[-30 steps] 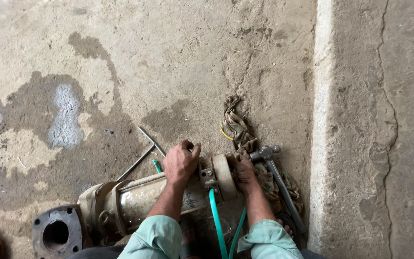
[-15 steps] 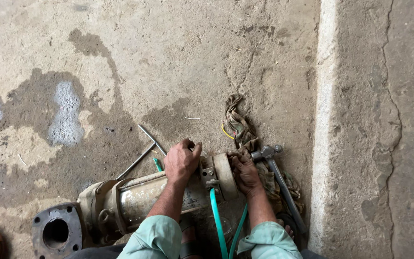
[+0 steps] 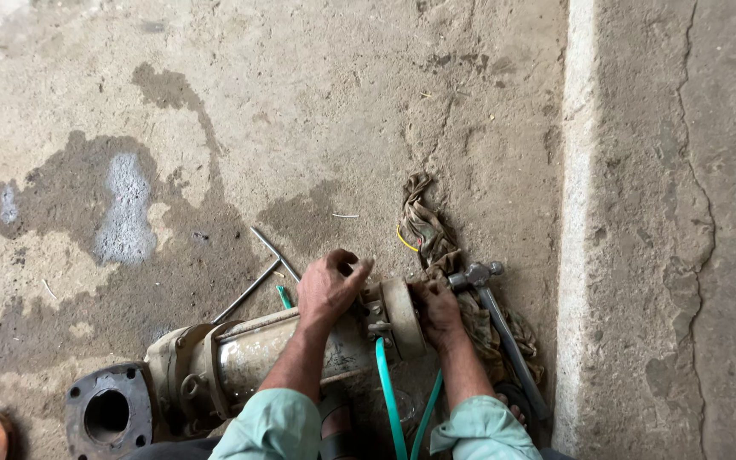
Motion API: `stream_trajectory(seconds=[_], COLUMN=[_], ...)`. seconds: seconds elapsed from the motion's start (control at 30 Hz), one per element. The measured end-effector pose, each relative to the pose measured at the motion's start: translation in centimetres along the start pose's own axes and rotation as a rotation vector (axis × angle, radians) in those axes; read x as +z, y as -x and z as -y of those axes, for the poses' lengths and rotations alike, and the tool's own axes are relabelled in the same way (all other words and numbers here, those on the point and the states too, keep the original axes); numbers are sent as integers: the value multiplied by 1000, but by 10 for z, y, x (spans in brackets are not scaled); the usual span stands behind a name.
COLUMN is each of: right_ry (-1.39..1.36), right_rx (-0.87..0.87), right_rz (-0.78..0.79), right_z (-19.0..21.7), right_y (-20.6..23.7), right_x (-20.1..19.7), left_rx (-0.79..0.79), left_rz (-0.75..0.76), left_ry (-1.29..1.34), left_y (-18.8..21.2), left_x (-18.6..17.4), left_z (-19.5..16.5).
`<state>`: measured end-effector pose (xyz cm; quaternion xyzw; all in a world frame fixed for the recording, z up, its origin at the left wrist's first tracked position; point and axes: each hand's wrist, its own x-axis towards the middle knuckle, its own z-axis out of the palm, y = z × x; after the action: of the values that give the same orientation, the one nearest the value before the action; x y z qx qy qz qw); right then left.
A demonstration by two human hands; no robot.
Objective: The person sits on a concrete floor repairing a hydraulic pump cylinder. They work a fitting at the cylinder head by hand, use a T-handle wrench and a hammer on the pump parts, reposition the pump, and continue tightening and adjusting components with a spanner.
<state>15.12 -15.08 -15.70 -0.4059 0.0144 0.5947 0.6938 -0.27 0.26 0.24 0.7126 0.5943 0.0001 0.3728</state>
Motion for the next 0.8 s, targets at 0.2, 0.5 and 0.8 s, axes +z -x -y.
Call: stream_trajectory(seconds=[0.2,0.5,0.8], right_ry=[-48,-258,-100], right_rx=[114,134,156], right_rz=[-9,-95,-150], right_z=[3,3,9], right_y=[-1,-3,6], right_x=[5,4,12], left_rx=[457,444,447], left_rz=[234,168,250], left_ry=[114,-454,-430], left_y=[25,63,63], left_x=[-4,23,27], left_z=[-36,-77,-75])
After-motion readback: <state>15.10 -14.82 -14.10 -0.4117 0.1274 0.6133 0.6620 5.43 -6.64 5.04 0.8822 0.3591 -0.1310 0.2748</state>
